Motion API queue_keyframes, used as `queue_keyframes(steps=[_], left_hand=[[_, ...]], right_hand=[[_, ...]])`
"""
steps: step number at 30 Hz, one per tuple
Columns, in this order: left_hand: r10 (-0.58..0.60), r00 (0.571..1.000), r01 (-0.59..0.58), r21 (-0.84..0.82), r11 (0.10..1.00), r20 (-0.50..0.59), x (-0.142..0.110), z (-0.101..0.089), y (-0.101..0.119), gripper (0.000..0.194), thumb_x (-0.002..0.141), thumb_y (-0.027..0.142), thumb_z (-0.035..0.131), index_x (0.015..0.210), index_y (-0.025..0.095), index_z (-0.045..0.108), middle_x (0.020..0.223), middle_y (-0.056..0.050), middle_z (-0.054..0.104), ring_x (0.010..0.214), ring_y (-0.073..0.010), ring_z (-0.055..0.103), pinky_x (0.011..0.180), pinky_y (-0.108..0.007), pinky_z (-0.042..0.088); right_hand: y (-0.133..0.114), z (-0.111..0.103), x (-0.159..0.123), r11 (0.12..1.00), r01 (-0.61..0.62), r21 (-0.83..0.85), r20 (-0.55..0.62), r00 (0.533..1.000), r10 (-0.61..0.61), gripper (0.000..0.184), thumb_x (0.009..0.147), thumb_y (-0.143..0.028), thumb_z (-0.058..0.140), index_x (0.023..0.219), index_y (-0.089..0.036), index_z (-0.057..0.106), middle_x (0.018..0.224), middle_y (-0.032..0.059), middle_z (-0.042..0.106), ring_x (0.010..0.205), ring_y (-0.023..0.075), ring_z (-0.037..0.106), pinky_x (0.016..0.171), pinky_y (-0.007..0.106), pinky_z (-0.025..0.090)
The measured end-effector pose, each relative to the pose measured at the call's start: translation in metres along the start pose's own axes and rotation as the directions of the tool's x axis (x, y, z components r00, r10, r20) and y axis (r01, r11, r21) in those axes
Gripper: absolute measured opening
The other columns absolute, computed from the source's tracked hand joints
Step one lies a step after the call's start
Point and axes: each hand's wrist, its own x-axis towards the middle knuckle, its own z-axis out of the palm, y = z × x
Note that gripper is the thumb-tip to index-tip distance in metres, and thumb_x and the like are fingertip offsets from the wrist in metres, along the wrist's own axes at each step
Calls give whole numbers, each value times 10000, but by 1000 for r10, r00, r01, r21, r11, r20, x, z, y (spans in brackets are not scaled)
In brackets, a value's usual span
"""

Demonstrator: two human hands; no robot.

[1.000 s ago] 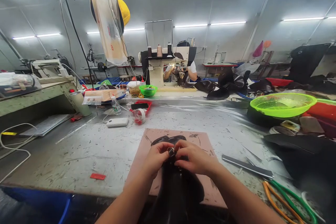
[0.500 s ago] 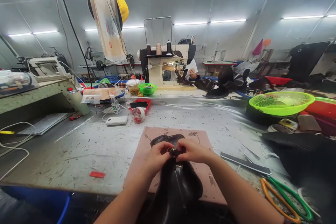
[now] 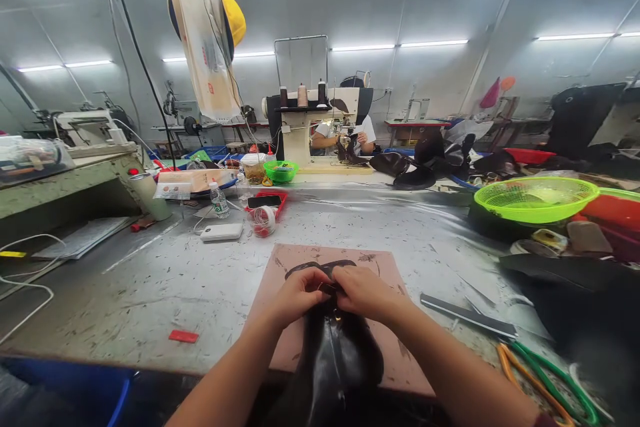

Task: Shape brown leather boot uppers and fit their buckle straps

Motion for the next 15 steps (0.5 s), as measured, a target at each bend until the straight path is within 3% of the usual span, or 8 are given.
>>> queue_keyframes(steps=[3,5,8,10,11,13,15], left_hand=[[6,1000,-6,32,999,18,1,0,2,144,596,190,584,739,177,592,600,42,500,581,-116,455,524,-223,338],[15,999,-18,84,996,39,1,0,2,144,596,163,567,736,171,599,588,45,489,569,-108,443,521,-219,330],[-6,996,-4,115,993,85,2,1,-1,163,607,143,545,755,166,609,570,48,477,546,-98,426,505,-210,314],[-6,995,-7,124,992,102,3,2,-3,162,622,154,542,766,170,616,571,46,482,541,-99,426,500,-208,313],[4,995,-17,138,990,96,3,2,-4,161,625,155,540,763,173,622,574,43,488,545,-103,431,503,-210,318],[30,998,-41,187,981,60,4,3,-4,165,616,142,540,744,180,638,591,33,514,570,-114,451,526,-216,337],[48,999,-51,229,972,16,5,3,-5,178,606,132,548,737,188,654,620,21,550,604,-130,475,563,-228,359]], right_hand=[[9,-2,2,992,3,128,29,1000,-6,104,656,-123,547,704,-179,473,694,5,527,635,142,456,546,246,298],[21,-7,3,948,-3,318,128,991,-40,139,646,-156,589,724,-183,478,698,-18,512,626,125,448,543,232,318],[41,-15,5,737,-87,670,306,937,-167,152,692,-179,555,836,-182,505,732,-29,520,666,115,482,590,232,385],[48,-21,6,634,-143,760,363,903,-231,193,709,-114,486,889,-177,515,758,-23,538,702,113,507,635,243,412],[50,-23,6,651,-153,743,377,900,-219,216,702,-83,466,886,-178,524,763,-20,547,711,113,512,645,248,414],[50,-26,6,772,-142,619,383,913,-139,231,684,-53,465,853,-189,546,769,-18,563,711,120,509,642,256,408],[47,-29,6,872,-119,475,322,946,-46,222,680,-46,472,810,-203,559,771,-19,578,707,125,507,632,256,400]])
